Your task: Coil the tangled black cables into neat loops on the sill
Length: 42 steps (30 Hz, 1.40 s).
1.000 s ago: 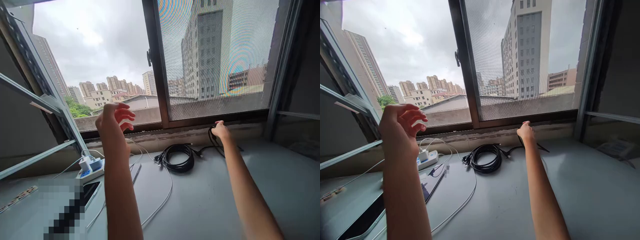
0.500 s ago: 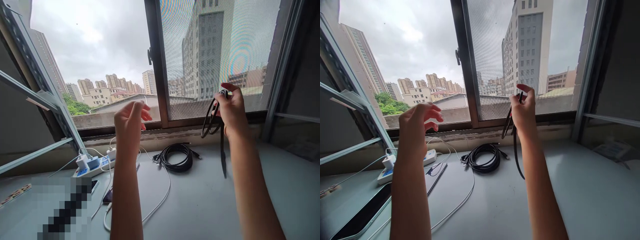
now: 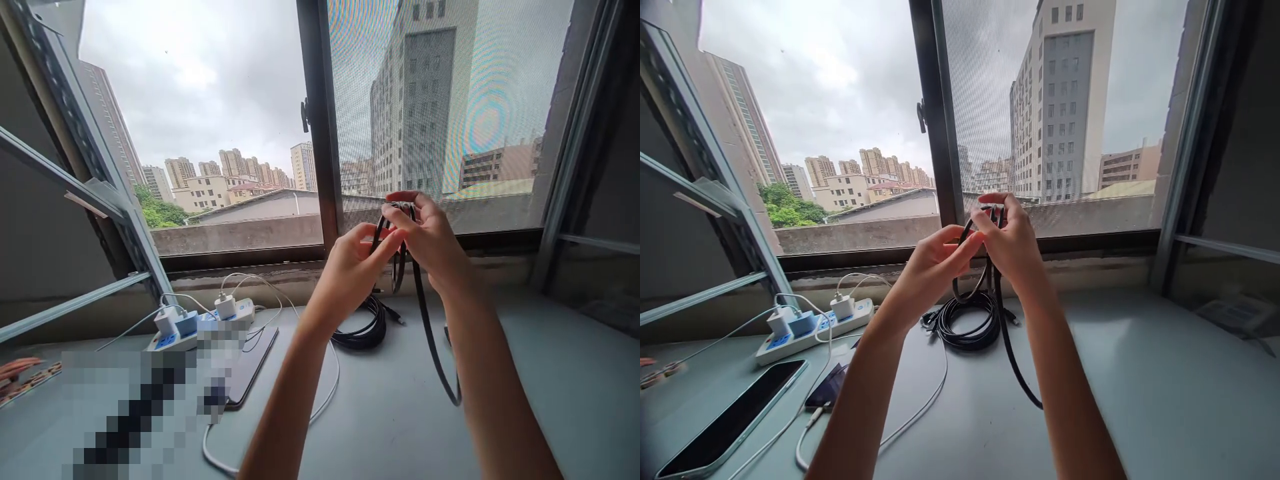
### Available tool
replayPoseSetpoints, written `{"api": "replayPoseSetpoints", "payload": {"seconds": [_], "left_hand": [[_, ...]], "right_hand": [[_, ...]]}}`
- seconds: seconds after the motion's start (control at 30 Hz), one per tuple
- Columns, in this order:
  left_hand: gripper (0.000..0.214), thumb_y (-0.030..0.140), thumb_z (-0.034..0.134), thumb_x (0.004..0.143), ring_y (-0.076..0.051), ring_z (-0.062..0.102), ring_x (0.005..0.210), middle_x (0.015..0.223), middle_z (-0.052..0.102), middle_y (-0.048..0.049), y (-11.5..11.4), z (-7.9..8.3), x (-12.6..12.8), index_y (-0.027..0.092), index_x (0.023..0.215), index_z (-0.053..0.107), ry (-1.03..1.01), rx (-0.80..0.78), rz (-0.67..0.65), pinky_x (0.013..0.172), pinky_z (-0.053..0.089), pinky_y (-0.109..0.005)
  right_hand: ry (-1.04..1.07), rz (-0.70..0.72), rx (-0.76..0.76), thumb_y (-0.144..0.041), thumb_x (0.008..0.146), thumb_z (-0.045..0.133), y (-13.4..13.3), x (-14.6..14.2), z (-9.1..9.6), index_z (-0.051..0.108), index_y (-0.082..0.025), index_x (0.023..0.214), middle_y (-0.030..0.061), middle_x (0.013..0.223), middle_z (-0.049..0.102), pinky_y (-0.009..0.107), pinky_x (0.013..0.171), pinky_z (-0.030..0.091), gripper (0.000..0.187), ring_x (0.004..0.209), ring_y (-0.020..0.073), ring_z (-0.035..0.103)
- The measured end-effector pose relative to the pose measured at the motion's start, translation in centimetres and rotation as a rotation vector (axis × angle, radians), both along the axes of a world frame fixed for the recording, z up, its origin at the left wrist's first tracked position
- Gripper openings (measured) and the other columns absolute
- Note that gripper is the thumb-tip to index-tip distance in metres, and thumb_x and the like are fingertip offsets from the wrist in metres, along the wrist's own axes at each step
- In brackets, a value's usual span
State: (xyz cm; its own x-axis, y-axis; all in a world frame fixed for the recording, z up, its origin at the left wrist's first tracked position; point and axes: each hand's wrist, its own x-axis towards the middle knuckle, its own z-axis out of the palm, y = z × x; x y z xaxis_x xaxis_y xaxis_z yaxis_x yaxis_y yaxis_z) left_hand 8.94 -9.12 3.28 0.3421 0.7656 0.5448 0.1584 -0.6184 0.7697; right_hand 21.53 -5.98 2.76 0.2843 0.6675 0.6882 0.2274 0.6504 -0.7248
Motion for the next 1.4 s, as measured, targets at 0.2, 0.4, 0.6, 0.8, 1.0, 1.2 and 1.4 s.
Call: {"api": "replayPoseSetpoints", "payload": {"seconds": [0.2, 0.4, 0.6, 0.8, 1.0, 1.2, 1.4], "left_hand": [[0.029, 0.037, 0.059, 0.086, -0.003, 0.026, 0.034, 0.045, 0.030, 0.0106, 0.6, 1.0, -0.8, 0.021, 0.071, 0.041, -0.373, -0.051, 0.075, 0.034, 0.019, -0.018], [0.034, 0.033, 0.055, 0.089, -0.003, 0.021, 0.029, 0.042, 0.028, 0.0103, 0.2, 2.5, -3.1, 0.022, 0.064, 0.035, -0.698, 0.062, 0.268, 0.030, 0.014, -0.019], [0.033, 0.029, 0.043, 0.094, -0.004, 0.019, 0.030, 0.040, 0.024, 0.0098, 0.5, 3.1, -5.6, 0.023, 0.063, 0.035, -0.890, 0.205, 0.405, 0.031, 0.012, -0.019], [0.038, 0.026, 0.037, 0.097, -0.005, 0.017, 0.031, 0.039, 0.020, 0.0086, 0.3, 3.3, -6.5, 0.022, 0.060, 0.032, -1.019, 0.273, 0.452, 0.033, 0.011, -0.020], [0.035, 0.026, 0.032, 0.098, -0.005, 0.014, 0.032, 0.040, 0.018, 0.0089, 0.0, 3.2, -6.1, 0.022, 0.063, 0.030, -1.123, 0.380, 0.485, 0.034, 0.008, -0.021], [0.027, 0.024, 0.035, 0.093, -0.006, 0.021, 0.033, 0.042, 0.023, 0.0073, -0.5, 3.1, -6.2, 0.022, 0.066, 0.034, -1.168, 0.287, 0.380, 0.035, 0.013, -0.020], [0.013, 0.024, 0.039, 0.085, -0.006, 0.023, 0.030, 0.038, 0.029, 0.0106, 0.1, 3.2, -5.5, 0.022, 0.073, 0.038, -0.927, 0.139, 0.303, 0.032, 0.018, -0.017]], "right_hand": [[0.028, 0.145, -0.100, -0.032, 0.083, 0.056, -0.9, 0.9, 0.0, 0.044, -0.021, 0.134, 0.0075, 0.092, 0.068, 0.022, 0.041, 0.048, 0.053, 0.075, 0.0205, 0.068], [0.097, 0.084, -0.096, -0.025, 0.083, 0.055, -1.0, 2.0, 0.3, 0.044, -0.019, 0.134, 0.0089, 0.102, 0.069, 0.016, 0.037, 0.050, 0.052, 0.078, 0.0183, 0.071], [0.196, 0.004, -0.017, -0.023, 0.081, 0.057, -1.4, 2.8, 0.6, 0.053, -0.017, 0.128, 0.0076, 0.104, 0.071, 0.013, 0.034, 0.046, 0.048, 0.065, 0.0129, 0.070], [0.130, -0.198, 0.045, -0.040, 0.084, 0.058, -1.7, 2.9, 0.2, 0.066, -0.016, 0.114, 0.0071, 0.093, 0.074, 0.016, 0.030, 0.042, 0.040, 0.042, 0.0094, 0.062], [0.247, -0.071, 0.004, -0.044, 0.081, 0.059, -2.7, 2.3, 1.0, 0.066, -0.016, 0.089, 0.0055, 0.076, 0.073, 0.017, 0.031, 0.040, 0.030, 0.042, 0.0113, 0.062], [0.274, 0.102, 0.056, -0.033, 0.074, 0.067, -5.0, 1.0, 1.9, 0.053, -0.026, 0.123, 0.0036, 0.093, 0.071, 0.019, 0.032, 0.040, 0.051, 0.048, 0.0109, 0.061], [0.079, 0.057, 0.135, -0.033, 0.079, 0.062, -4.9, -0.3, 1.5, 0.039, -0.033, 0.141, 0.0085, 0.123, 0.060, 0.021, 0.036, 0.048, 0.067, 0.068, 0.0170, 0.068]]}}
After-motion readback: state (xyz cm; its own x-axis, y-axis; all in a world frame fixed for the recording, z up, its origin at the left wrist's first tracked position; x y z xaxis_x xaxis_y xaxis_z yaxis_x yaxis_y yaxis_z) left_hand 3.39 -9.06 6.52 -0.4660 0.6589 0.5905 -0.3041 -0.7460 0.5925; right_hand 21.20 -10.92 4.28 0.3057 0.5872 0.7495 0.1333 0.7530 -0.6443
